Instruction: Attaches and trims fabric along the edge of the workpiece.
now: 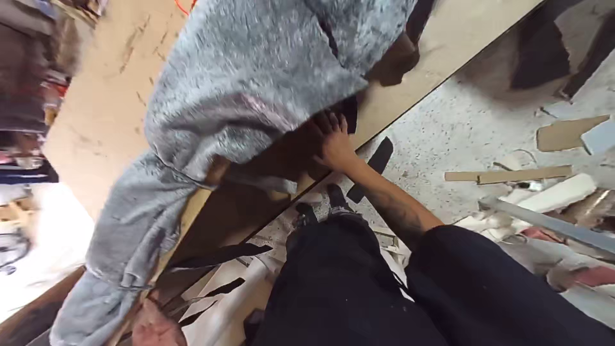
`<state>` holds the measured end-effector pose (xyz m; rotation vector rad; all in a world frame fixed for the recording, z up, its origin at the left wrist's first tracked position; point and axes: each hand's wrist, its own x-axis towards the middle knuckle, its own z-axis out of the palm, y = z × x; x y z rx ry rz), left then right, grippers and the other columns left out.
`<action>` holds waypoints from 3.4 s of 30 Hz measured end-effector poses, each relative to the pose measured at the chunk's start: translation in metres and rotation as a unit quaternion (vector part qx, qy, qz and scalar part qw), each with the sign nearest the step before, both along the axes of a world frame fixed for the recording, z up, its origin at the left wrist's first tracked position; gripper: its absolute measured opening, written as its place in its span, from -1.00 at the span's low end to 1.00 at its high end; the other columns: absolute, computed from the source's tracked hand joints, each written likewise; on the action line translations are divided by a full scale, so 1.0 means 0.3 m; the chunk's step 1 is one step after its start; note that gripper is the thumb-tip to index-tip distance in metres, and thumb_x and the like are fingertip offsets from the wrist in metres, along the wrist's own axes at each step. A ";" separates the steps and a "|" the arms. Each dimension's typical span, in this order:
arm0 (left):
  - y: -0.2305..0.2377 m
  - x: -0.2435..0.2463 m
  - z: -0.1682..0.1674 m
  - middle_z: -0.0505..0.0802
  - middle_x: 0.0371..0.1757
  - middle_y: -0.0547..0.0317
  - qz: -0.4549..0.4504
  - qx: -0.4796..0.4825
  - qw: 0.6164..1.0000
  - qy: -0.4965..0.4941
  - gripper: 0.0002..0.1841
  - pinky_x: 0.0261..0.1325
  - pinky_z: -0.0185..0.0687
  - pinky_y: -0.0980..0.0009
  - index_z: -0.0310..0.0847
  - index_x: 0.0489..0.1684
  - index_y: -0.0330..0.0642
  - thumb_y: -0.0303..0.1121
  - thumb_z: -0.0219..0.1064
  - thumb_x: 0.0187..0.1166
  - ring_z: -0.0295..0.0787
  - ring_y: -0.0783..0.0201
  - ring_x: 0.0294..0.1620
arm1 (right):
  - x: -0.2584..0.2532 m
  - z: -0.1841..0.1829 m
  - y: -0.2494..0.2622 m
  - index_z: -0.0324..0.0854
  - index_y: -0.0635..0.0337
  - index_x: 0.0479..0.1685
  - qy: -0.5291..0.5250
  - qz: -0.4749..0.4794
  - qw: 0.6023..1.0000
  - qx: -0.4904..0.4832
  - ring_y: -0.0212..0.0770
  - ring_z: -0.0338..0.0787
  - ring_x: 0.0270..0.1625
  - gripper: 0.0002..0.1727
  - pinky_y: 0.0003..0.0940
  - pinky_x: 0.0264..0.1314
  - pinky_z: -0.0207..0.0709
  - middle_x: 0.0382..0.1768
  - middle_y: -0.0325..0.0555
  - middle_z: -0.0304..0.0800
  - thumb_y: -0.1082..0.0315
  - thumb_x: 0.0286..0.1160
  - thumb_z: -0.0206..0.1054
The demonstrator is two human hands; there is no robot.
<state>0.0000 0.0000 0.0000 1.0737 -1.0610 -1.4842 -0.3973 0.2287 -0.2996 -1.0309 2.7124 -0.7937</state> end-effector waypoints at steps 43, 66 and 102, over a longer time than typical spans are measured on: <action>-1.087 -0.888 0.361 0.75 0.31 -0.04 -0.455 -0.683 0.493 -0.290 -0.42 0.39 0.65 0.02 0.63 0.42 -0.11 0.16 0.18 0.69 0.73 0.03 0.31 | 0.450 0.796 -0.425 0.75 0.29 0.25 -0.355 -0.036 0.862 -0.360 -0.15 0.85 -0.15 -0.66 -0.25 -0.11 0.78 0.20 0.09 0.85 0.32 0.61 0.34; -0.882 -1.032 0.344 0.86 0.02 -0.02 -0.414 -0.711 0.529 -0.208 -0.82 0.25 0.73 0.33 0.89 0.00 -0.23 -0.41 0.37 0.64 0.80 0.21 0.12 | -0.330 1.266 -0.930 0.73 0.34 0.11 0.275 0.365 0.875 -0.160 0.11 0.65 0.47 -0.74 -0.05 0.57 0.51 0.26 0.12 0.75 0.44 0.75 0.15; -1.100 -1.165 0.368 0.77 -0.35 0.22 -0.452 -0.593 0.571 -0.345 -0.63 -0.36 0.64 0.01 0.65 0.13 0.00 -0.24 0.32 0.32 0.73 0.19 -0.39 | -0.500 1.330 -1.226 0.68 0.22 -0.41 0.238 0.456 0.848 -0.131 -0.10 0.76 -0.40 -0.76 -0.06 -0.42 0.55 -0.47 -0.07 0.73 0.33 0.36 0.11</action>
